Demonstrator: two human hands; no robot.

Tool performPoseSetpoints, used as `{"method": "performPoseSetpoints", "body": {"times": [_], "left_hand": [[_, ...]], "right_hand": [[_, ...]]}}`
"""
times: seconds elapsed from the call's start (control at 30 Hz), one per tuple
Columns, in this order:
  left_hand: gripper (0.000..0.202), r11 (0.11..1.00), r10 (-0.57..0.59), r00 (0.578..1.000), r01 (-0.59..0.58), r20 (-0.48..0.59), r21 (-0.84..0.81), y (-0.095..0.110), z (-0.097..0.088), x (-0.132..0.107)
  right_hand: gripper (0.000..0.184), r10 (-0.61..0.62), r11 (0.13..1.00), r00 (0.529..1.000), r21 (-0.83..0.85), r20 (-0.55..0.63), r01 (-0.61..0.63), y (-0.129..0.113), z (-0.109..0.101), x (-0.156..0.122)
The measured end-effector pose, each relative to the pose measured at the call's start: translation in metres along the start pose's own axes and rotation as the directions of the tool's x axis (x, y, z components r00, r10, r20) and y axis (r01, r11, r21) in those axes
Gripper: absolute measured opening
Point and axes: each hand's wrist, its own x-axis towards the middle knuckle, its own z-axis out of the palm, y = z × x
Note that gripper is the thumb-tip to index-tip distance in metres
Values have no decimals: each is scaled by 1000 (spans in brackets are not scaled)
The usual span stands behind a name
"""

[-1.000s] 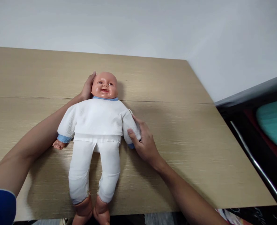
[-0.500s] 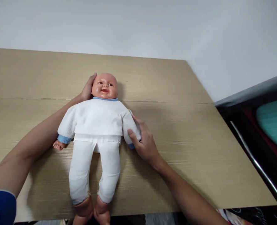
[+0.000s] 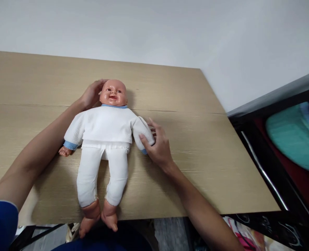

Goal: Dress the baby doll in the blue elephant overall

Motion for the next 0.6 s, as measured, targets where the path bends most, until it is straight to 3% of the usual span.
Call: {"method": "performPoseSetpoints", "body": {"times": [0.1, 0.2, 0.3, 0.37, 0.43, 0.47, 0.5, 0.53, 0.6], "left_hand": [[37, 952, 194, 975, -161, -107, 259, 25, -12, -10], [32, 885, 360, 923, -291, -138, 364, 51, 4, -43], [39, 864, 386, 922, -349, -33, 362, 74, 50, -104], [44, 877, 331, 935, -355, 129, 324, 89, 86, -153], [43, 876, 258, 911, -361, 322, 320, 101, 119, -201], [38, 873, 206, 878, -365, 433, 324, 105, 132, -223], [32, 871, 134, 814, -369, 565, 324, 106, 142, -245], [26, 872, 56, 707, -379, 705, 311, 105, 150, -265], [23, 869, -75, 440, -411, 895, 275, 93, 158, -304]], "right_hand": [[64, -70, 997, 991, -48, -116, 65, 1, -5, 6], [46, -69, 997, 964, 24, -256, 78, 0, -7, 10], [34, -62, 989, 912, 101, -406, 112, -4, -7, 14], [28, -76, 983, 883, 115, -463, 145, -12, -8, 13], [22, -94, 974, 869, 137, -486, 182, -27, -11, 5], [21, -106, 969, 867, 147, -488, 201, -37, -14, -3], [20, -117, 966, 867, 147, -484, 212, -47, -16, -16], [19, -133, 966, 870, 136, -475, 222, -57, -19, -32], [18, -170, 970, 875, 79, -454, 230, -73, -23, -74]]}}
